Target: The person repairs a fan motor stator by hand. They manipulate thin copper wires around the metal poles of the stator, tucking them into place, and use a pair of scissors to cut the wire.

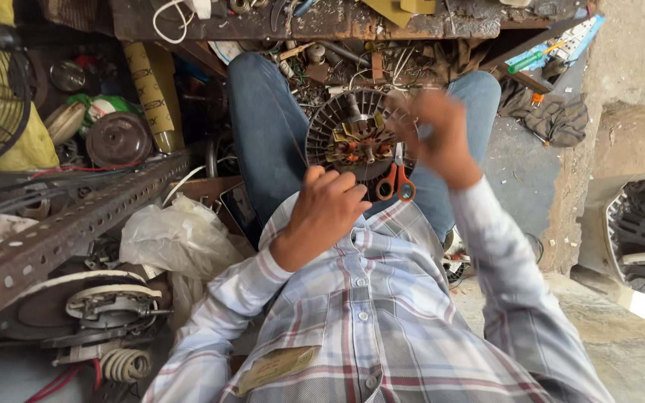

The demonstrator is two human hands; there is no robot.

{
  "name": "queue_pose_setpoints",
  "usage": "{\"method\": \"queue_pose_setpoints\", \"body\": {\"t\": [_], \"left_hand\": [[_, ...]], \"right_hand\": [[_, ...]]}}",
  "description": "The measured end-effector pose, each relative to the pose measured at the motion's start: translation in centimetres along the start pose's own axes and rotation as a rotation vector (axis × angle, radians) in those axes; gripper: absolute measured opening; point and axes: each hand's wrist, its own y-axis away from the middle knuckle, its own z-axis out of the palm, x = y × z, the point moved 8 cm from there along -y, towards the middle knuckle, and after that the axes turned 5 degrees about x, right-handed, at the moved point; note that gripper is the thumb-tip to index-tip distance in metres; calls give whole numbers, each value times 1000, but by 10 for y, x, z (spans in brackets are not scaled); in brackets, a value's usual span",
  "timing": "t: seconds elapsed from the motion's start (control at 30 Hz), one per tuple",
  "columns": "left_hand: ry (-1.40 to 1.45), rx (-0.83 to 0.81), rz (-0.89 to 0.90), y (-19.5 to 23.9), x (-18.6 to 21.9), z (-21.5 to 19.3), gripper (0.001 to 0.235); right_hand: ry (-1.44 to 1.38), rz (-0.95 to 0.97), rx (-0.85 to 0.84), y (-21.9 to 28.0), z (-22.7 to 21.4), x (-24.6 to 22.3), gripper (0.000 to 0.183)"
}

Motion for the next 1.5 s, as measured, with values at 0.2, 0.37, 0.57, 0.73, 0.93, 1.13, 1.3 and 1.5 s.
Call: {"method": "queue_pose_setpoints", "body": {"t": [0.2, 0.37, 0.57, 0.73, 0.93, 1.13, 1.3, 1.5], "left_hand": [[-38, 96, 13, -28, -30, -44, 21], [-112, 44, -36, -92, -100, -24, 22], [-154, -65, -41, -135, -143, 28, 21], [-403, 209, 237, -158, -80, 17, 16], [-313, 135, 122, -89, -25, 1, 13], [-109, 14, 4, -17, -11, 24, 16], [-62, 16, -53, -5, -20, -2, 20], [-174, 164, 47, -56, -50, -47, 20]], "right_hand": [[80, 109, -176, 46, 27, -48, 45], [147, 158, -189, 47, 30, -57, 54], [83, 142, 83, 38, 10, -12, 28], [-244, 541, -208, -9, 50, 105, 21], [-678, 380, -518, -17, 84, 112, 18], [-192, 59, -332, -21, 46, 52, 19], [76, -127, -73, 21, 18, -31, 24], [164, 2, -163, 39, 24, -55, 36]]}}
